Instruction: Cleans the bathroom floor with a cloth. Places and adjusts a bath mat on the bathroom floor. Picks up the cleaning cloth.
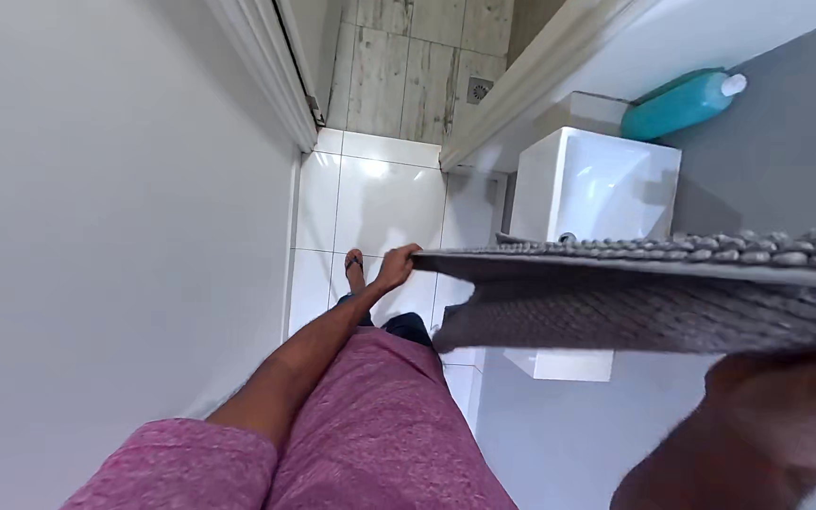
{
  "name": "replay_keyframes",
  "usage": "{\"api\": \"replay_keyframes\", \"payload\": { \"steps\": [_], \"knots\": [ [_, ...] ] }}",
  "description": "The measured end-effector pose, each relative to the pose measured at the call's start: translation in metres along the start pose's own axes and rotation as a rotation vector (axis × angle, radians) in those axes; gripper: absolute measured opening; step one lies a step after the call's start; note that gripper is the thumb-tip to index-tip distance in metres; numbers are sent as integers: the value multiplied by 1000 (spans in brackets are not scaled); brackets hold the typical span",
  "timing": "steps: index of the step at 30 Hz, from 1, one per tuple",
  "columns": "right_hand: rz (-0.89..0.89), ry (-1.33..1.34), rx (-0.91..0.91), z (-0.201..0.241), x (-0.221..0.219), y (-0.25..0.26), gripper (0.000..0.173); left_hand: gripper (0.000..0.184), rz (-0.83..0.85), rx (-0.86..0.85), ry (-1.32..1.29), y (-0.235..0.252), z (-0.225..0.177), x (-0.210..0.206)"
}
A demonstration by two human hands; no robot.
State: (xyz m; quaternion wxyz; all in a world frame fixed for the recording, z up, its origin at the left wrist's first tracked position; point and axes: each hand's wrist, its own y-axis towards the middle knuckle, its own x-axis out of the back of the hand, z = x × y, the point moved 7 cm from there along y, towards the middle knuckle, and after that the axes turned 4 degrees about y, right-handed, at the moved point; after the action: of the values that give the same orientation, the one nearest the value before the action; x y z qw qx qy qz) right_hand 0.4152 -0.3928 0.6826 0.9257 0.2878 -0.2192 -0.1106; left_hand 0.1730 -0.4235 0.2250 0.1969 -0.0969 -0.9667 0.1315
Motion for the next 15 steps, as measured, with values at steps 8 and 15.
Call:
{"api": "replay_keyframes", "payload": {
  "steps": [8, 15],
  "knots": [
    [240, -208, -526, -256, -79, -79, 28, 37, -446, 497, 407, 28, 68, 213],
    [677, -472, -907, -396, -149, -218, 24, 33, -222, 592, 770, 2, 118, 268]
  ]
}}
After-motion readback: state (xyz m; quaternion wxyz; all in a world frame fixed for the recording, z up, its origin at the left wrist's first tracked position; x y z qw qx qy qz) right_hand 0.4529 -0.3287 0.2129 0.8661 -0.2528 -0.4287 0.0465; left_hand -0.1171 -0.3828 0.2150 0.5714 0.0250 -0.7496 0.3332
